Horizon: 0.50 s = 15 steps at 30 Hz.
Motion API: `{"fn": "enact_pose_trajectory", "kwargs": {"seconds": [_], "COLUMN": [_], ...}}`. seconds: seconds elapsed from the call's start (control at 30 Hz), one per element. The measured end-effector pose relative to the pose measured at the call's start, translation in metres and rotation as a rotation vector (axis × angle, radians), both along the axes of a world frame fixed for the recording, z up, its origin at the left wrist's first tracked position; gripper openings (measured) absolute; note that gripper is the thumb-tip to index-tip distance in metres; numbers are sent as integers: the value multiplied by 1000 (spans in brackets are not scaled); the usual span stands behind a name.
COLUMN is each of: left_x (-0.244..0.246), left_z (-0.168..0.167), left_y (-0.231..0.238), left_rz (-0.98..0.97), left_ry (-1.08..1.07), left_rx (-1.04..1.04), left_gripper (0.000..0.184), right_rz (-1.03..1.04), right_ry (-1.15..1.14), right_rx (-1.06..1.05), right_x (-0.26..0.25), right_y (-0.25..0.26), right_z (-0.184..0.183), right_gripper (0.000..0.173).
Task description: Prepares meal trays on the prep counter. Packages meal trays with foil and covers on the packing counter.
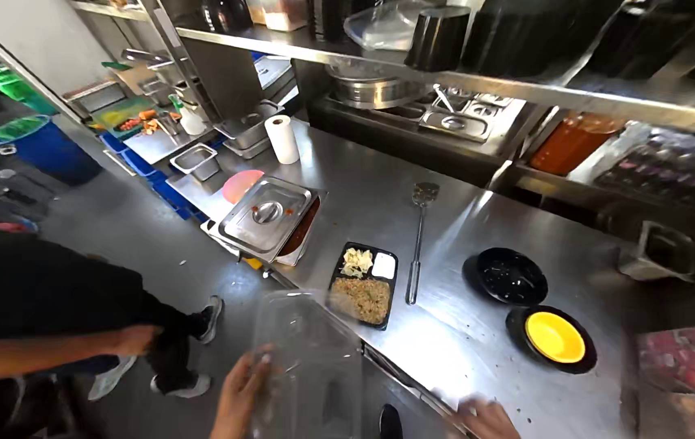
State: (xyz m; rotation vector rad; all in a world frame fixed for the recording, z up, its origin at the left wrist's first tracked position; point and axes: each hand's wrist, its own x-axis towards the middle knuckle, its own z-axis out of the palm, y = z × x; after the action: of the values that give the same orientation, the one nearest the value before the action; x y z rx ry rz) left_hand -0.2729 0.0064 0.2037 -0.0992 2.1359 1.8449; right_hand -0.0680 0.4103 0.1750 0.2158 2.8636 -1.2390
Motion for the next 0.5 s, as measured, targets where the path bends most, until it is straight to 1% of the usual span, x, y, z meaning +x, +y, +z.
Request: {"fn": "enact_pose_trajectory", "kwargs": {"seconds": [0.03,0.07,0.1,0.17,0.2,0.27,0.33,0.37,0.4,0.43,0.47,0.5], "left_x": [-10,-20,-32,-55,-65,-82,-95,-98,-103,-110,-120,-133], "left_z": [-3,-6,-9,-14,-18,-27,-36,-41,-46,-49,-51,-48], "left_y": [14,31,48,79,91,108,117,117,115,112,111,112], "left_rz": [-45,-99,-154,-252,-292,-344,-366,-363,-360,-379,-430,-536], "left_ry": [-10,-17,-25,-30,-25,-30,-86,-127,-162,-173,-157,-118], "left_rx": [18,30,45,56,54,36,34,55,81,93,76,38], "left_gripper": [35,36,36,36,36,35,37,39,40,39,36,35], "right_rz": [-37,-79,-142,-301,-367,-489,-594,-646,-698,-732,-729,-659], "right_ry": [22,22,28,52,59,98,95,83,72,63,58,75], "right_rx": [-85,-185,-310,-487,-519,-531,-582,-644,-697,-687,-583,-389], "right_x": [-26,-55,-85,-140,-163,-194,-206,-206,-203,-199,-192,-187], "right_y": [-4,-8,-13,-22,-24,-26,-24,-24,-26,-27,-27,-24], "right_z": [7,11,12,5,0,-14,-29,-36,-41,-43,-43,-38], "right_gripper": [47,57,58,58,57,46,36,31,28,30,43,67]}}
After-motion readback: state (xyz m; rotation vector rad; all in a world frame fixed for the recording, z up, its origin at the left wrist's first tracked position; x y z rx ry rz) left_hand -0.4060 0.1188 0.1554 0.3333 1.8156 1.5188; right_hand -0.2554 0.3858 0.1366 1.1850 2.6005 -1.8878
